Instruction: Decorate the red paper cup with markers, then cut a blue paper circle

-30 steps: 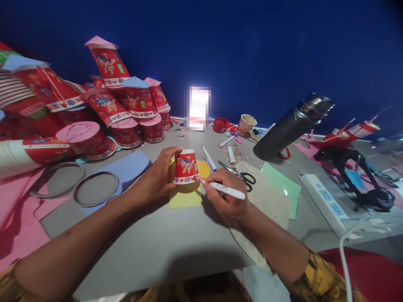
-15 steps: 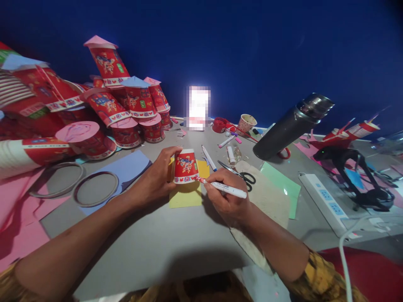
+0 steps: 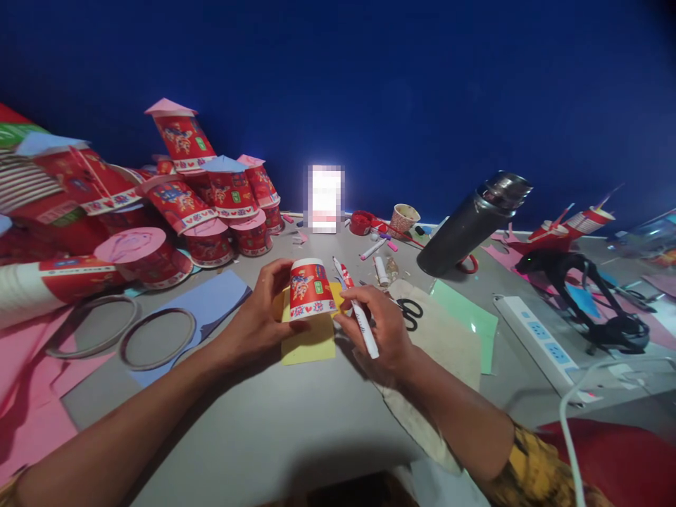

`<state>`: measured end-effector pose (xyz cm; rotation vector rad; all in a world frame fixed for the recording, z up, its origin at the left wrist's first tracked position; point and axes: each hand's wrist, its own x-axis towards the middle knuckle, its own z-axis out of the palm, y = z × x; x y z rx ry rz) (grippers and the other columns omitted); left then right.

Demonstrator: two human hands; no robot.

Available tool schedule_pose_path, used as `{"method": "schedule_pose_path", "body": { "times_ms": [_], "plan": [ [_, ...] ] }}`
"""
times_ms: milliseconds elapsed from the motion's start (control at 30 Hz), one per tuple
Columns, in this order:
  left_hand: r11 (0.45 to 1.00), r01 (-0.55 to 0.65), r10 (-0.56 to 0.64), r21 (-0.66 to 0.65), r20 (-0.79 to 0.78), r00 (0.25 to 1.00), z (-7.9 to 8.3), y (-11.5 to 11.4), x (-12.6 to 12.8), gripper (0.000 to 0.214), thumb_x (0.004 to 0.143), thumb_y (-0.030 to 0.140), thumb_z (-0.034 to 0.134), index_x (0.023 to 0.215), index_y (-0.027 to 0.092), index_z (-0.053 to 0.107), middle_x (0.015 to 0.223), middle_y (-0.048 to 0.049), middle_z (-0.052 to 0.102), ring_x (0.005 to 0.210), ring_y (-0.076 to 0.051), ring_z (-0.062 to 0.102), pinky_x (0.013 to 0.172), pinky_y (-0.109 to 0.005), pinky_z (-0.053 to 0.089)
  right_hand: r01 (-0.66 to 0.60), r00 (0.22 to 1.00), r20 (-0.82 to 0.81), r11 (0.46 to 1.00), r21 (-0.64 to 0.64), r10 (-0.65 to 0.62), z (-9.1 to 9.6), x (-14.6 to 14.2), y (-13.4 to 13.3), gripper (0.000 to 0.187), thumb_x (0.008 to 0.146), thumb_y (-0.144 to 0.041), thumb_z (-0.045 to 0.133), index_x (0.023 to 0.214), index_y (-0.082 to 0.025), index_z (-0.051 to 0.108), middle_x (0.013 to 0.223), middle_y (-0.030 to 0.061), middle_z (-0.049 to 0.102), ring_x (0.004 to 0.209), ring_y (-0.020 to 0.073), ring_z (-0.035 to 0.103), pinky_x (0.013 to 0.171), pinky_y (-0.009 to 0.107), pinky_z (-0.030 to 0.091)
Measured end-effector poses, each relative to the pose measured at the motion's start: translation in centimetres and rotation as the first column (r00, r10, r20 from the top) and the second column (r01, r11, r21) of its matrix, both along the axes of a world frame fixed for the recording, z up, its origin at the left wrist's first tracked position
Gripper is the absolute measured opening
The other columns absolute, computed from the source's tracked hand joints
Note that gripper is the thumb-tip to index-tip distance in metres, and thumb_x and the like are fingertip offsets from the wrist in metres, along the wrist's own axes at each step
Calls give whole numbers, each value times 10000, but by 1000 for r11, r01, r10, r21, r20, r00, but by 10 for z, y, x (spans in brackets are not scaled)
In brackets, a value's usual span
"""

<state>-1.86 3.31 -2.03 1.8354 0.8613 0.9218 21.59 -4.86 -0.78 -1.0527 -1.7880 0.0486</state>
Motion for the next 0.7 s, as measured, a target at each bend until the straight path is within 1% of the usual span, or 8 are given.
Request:
{"method": "schedule_pose_path", "body": {
  "times_ms": [133, 233, 333, 400, 433, 500, 600, 700],
  "plan": [
    [999, 36, -36, 12, 12, 999, 0, -1, 1, 936, 752, 345, 927, 1491, 303, 354, 1641, -205, 510, 1566, -396, 512, 1290, -644, 429, -28, 1000, -4, 999, 20, 28, 1, -2, 0, 237, 974, -156, 710, 1178, -268, 663, 916, 29, 784, 789, 202, 743, 758, 326, 611],
    [999, 52, -52, -9, -11, 999, 2, -3, 1, 925, 769, 328, 909, 1504, 297, 349, 1648, -204, 496, 1573, -387, 505, 1305, -639, 410, -32, 999, 5, 999, 14, 32, 1, -4, -1, 215, 978, -155, 707, 1158, -265, 670, 932, 37, 790, 812, 209, 748, 758, 328, 607],
    [997, 72, -73, -20, -30, 997, 7, -5, -2, 997, 753, 348, 932, 1553, 300, 338, 1700, -199, 441, 1607, -396, 456, 1312, -630, 408, -14, 999, 36, 999, 41, 12, 1, -4, -3, 188, 995, -161, 686, 1150, -266, 674, 932, 41, 794, 825, 216, 752, 761, 339, 605],
    [995, 84, -85, -45, -39, 996, 11, -7, -5, 1041, 754, 396, 943, 1596, 327, 335, 1750, -188, 384, 1609, -417, 445, 1279, -637, 457, -4, 996, 86, 998, 67, -2, 0, -4, -4, 190, 1009, -153, 666, 1162, -266, 673, 932, 43, 796, 832, 219, 751, 761, 344, 598],
    [994, 90, -94, -65, -53, 994, 13, -8, -6, 1035, 768, 416, 935, 1612, 348, 339, 1762, -178, 372, 1590, -424, 469, 1247, -643, 497, -5, 993, 118, 997, 76, -4, 0, -4, -5, 191, 1014, -151, 660, 1169, -263, 673, 933, 45, 797, 832, 221, 748, 757, 345, 593],
    [993, 89, -97, -81, -105, 990, 18, -9, -9, 986, 791, 425, 912, 1616, 379, 375, 1740, -156, 412, 1516, -424, 553, 1184, -653, 558, -15, 985, 174, 997, 78, 1, 0, -5, -5, 179, 1022, -153, 656, 1170, -252, 675, 926, 52, 796, 820, 224, 739, 741, 343, 584],
    [997, 74, -73, -2, -207, 976, 22, -7, -8, 914, 757, 409, 916, 1561, 354, 485, 1632, -131, 521, 1454, -413, 602, 1202, -648, 543, -26, 980, 197, 997, 75, 11, 0, -6, -6, 147, 1033, -174, 663, 1161, -245, 681, 905, 54, 792, 800, 225, 729, 726, 341, 579],
    [993, 43, -14, 111, -247, 969, 23, -3, -7, 836, 776, 399, 885, 1525, 316, 524, 1563, -119, 544, 1479, -398, 569, 1256, -618, 494, -51, 992, 119, 997, 63, 43, 3, -5, -7, 207, 1045, -183, 669, 1240, -248, 687, 961, 59, 810, 839, 226, 741, 752, 352, 590]
  ]
}}
